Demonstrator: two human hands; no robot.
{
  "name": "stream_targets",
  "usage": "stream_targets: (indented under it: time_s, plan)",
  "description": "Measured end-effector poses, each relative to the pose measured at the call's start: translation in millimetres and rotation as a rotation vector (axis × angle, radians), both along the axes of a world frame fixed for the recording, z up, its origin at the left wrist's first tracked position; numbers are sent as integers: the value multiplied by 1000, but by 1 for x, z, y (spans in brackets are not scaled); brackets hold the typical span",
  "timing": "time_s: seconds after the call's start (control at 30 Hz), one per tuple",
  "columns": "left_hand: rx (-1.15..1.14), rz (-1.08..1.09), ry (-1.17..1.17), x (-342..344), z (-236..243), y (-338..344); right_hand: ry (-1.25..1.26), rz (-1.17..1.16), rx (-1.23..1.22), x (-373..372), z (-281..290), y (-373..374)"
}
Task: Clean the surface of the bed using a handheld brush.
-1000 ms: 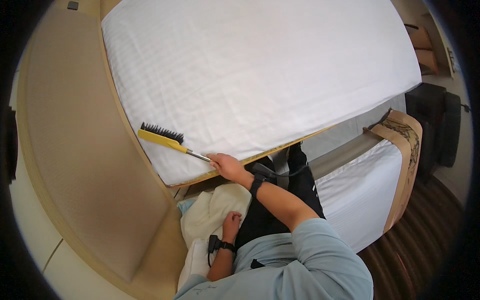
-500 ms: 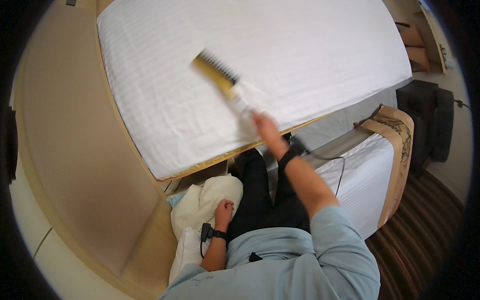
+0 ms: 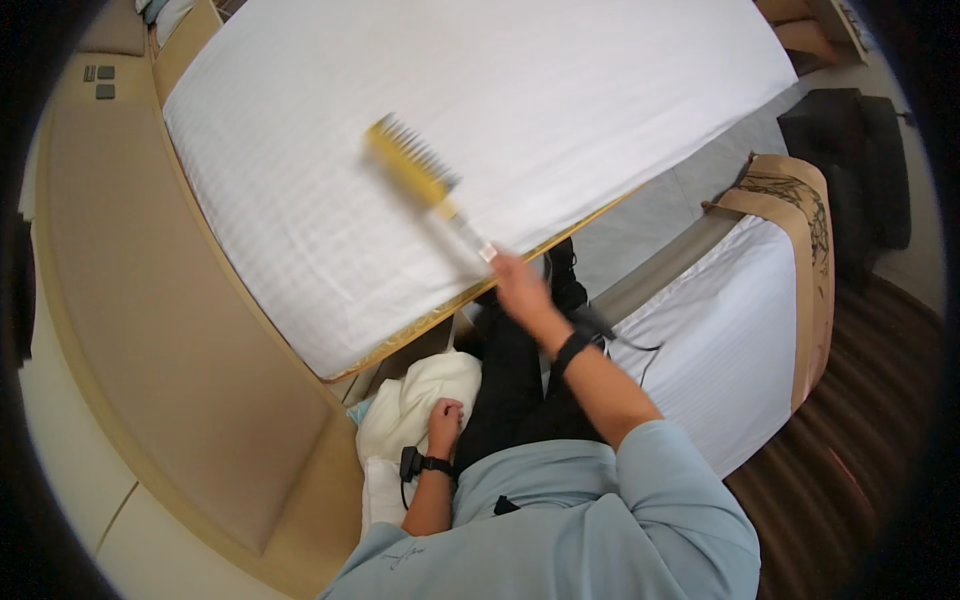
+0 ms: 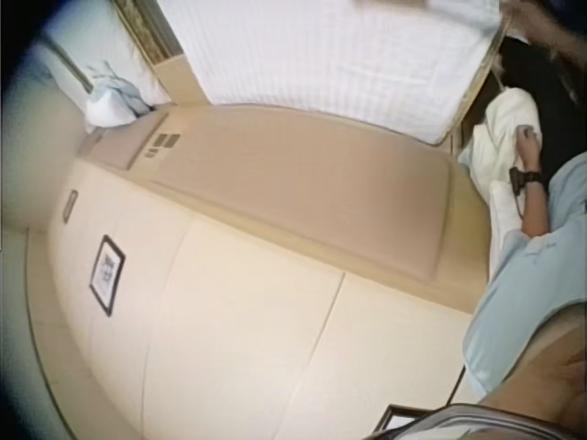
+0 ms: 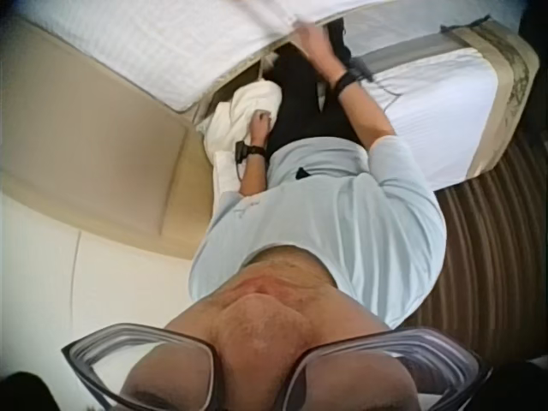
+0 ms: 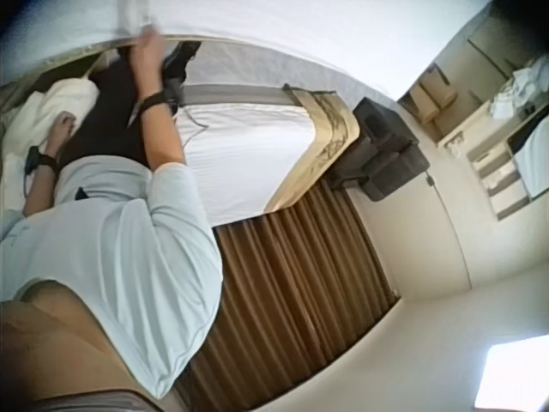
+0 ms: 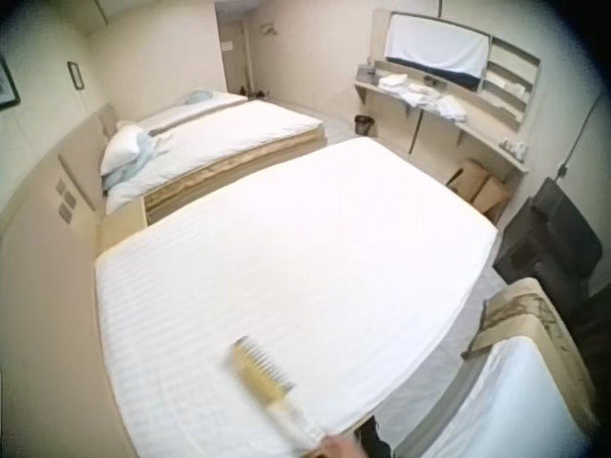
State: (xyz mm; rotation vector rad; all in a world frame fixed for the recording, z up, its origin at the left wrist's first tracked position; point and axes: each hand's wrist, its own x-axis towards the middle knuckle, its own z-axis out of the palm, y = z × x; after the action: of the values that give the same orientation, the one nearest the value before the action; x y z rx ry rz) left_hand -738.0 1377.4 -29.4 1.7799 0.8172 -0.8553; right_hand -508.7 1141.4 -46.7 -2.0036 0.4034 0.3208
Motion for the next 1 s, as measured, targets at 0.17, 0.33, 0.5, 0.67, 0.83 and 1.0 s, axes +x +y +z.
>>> stream_targets:
  time_s: [0.17, 0.33, 0.5, 0.67, 0.83, 1.0]
  plan:
    - [9, 50, 94, 4, 8, -4, -149, -287, -242, 67, 10, -138]
    - [31, -14, 13, -5, -2, -6, -117, -66, -257, 10, -9, -103]
    - [93, -62, 19, -12, -10, -10, 47, 566, -36, -104, -3, 48]
    - [12, -138, -30, -11, -5, -32, 152, 811, 138, -108, 26, 96]
    - [-147, -281, -49, 10, 2, -59, 127, 342, 80, -52, 27, -34]
    - [-32, -354, -10, 29, 13, -86, -139, -374, -141, 18, 14, -267]
